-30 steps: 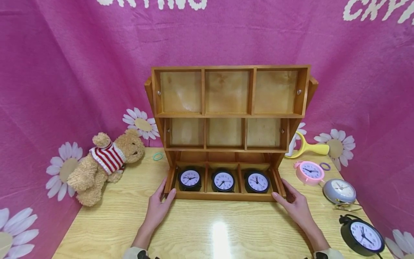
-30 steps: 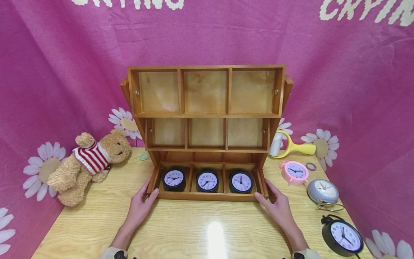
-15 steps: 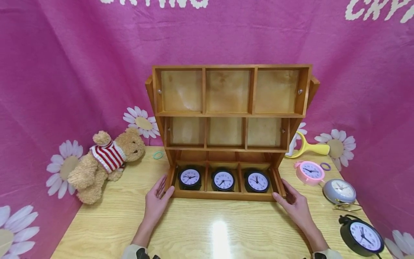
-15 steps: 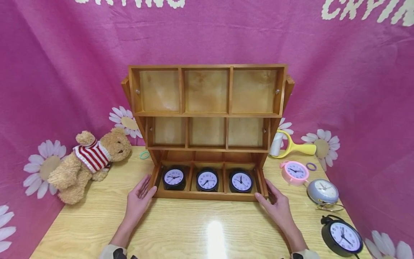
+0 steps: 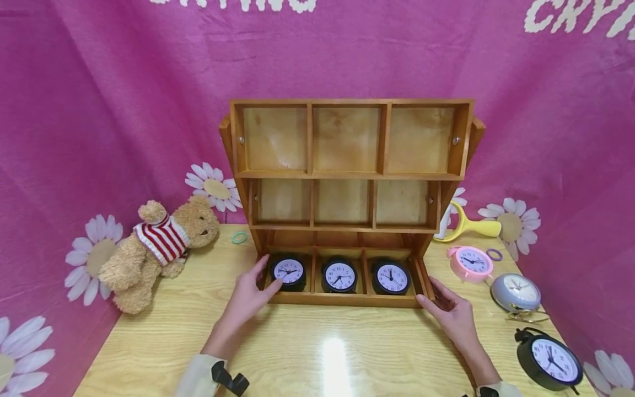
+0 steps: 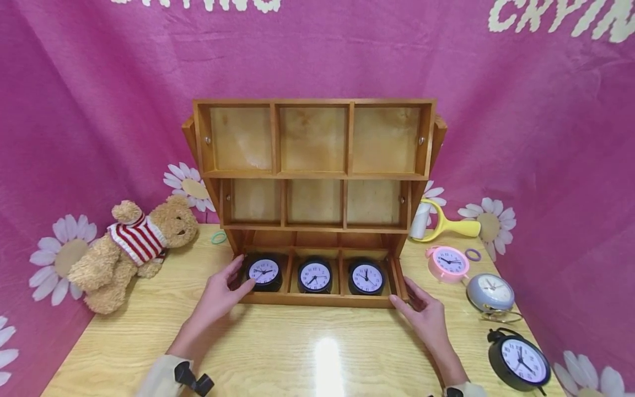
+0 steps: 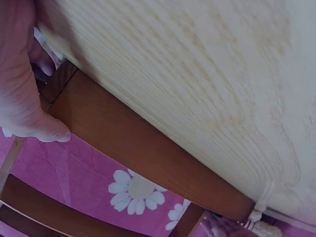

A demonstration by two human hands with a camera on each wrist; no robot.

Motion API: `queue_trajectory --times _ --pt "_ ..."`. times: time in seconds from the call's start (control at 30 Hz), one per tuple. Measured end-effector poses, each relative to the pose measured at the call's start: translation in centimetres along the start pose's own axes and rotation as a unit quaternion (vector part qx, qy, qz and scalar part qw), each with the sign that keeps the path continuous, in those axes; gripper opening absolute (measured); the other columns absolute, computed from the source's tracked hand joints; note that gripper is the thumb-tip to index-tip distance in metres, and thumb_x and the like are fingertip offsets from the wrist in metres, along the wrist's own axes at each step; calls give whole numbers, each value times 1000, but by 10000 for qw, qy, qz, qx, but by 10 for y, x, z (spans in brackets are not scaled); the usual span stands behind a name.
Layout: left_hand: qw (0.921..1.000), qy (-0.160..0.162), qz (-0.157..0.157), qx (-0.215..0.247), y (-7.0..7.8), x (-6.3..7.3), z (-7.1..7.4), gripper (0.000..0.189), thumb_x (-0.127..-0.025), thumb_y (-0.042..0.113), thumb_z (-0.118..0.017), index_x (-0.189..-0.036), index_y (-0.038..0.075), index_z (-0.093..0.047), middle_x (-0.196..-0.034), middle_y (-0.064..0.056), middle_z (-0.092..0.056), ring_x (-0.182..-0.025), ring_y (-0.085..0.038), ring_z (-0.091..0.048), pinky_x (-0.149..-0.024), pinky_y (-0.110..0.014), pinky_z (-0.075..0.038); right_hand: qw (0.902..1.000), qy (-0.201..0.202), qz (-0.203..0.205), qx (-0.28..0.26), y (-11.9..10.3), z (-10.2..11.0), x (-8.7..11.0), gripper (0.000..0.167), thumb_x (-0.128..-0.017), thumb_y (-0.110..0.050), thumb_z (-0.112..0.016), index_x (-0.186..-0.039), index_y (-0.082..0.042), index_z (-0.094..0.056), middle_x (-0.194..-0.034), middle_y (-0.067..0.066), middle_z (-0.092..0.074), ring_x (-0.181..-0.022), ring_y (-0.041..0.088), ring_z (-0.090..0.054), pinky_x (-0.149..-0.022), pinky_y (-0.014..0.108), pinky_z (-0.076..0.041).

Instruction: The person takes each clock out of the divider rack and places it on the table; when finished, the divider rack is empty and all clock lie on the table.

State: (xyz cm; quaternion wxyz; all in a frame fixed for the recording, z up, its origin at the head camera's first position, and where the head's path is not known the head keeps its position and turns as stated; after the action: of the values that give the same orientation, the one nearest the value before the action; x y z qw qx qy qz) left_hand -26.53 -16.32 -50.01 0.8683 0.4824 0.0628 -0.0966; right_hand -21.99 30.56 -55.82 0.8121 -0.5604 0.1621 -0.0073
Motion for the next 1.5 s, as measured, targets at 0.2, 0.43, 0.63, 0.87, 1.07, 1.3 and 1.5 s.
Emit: queue_trajectory --times 0.2,0.43,0.63,0.87,1.07,1.3,1.5 --pt "9906 -438 131 -1291 10 -6 -10 83 -89 28 -84 -153 -8 -45 -156 -30 -46 -144 -45 -45 -119 -56 -39 9998 17 -70 -170 2 -2 3 55 -91 -4 -80 -142 4 -61 -134 29 -63 -101 -9 -65 -84 11 -56" --pt "9844 -493 299 -1663 19 -18 -20 88 -83 32 -90 -148 -10 -49 -145 -29 -57 -133 -43 -57 -111 -55 -48 9998 43 38 -190 0 0 1 54 -91 -4 -80 -142 4 -61 -134 29 -63 -103 -10 -65 -84 11 -56" --pt "9799 -521 273 -1904 22 -26 -24 92 -77 34 -94 -143 -15 -52 -136 -33 -61 -126 -45 -61 -106 -55 -52 9998 2 75 -177 -1 2 -1 55 -91 -4 -80 -142 4 -61 -134 29 -63 -103 -10 -64 -84 11 -56" --pt "9705 -620 378 -2300 23 -33 -24 92 -73 43 -95 -135 -15 -58 -129 -31 -63 -119 -42 -62 -102 -53 -55 9998 -55 152 -147 -2 1 -2 56 -91 -4 -80 -143 4 -60 -134 30 -63 -104 -11 -63 -84 10 -55" --pt "9635 -686 746 -2478 25 -34 -26 90 -70 48 -96 -128 -12 -63 -119 -25 -61 -103 -34 -63 -93 -49 -60 9998 -56 164 -17 1 1 -2 57 -92 -4 -80 -144 4 -60 -134 30 -63 -103 -12 -62 -82 9 -55" --pt "9656 -443 799 -2434 25 -34 -27 83 -65 48 -99 -113 -10 -66 -108 -21 -60 -92 -32 -62 -84 -48 -61 9999 -57 124 -60 4 0 -1 57 -91 -4 -80 -144 4 -60 -134 30 -63 -103 -11 -62 -83 9 -55" --pt "9684 -169 558 -2423 20 -35 -27 81 -60 47 -99 -111 -7 -67 -106 -19 -61 -90 -32 -62 -81 -47 -61 9999 -72 135 -13 3 0 -1 57 -91 -5 -81 -144 3 -60 -135 30 -62 -104 -12 -62 -82 8 -54"
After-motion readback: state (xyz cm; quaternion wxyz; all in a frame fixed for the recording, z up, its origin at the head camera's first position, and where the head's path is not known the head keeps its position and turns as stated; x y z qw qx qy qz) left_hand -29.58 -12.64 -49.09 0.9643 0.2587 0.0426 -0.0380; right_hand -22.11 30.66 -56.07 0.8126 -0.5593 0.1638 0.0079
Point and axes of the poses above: each hand's wrist, its own x-axis away from the middle knuckle, its own z-axis out of the back of the hand, y = z × x, the point moved 5 cm from there along -x, towards the middle knuckle
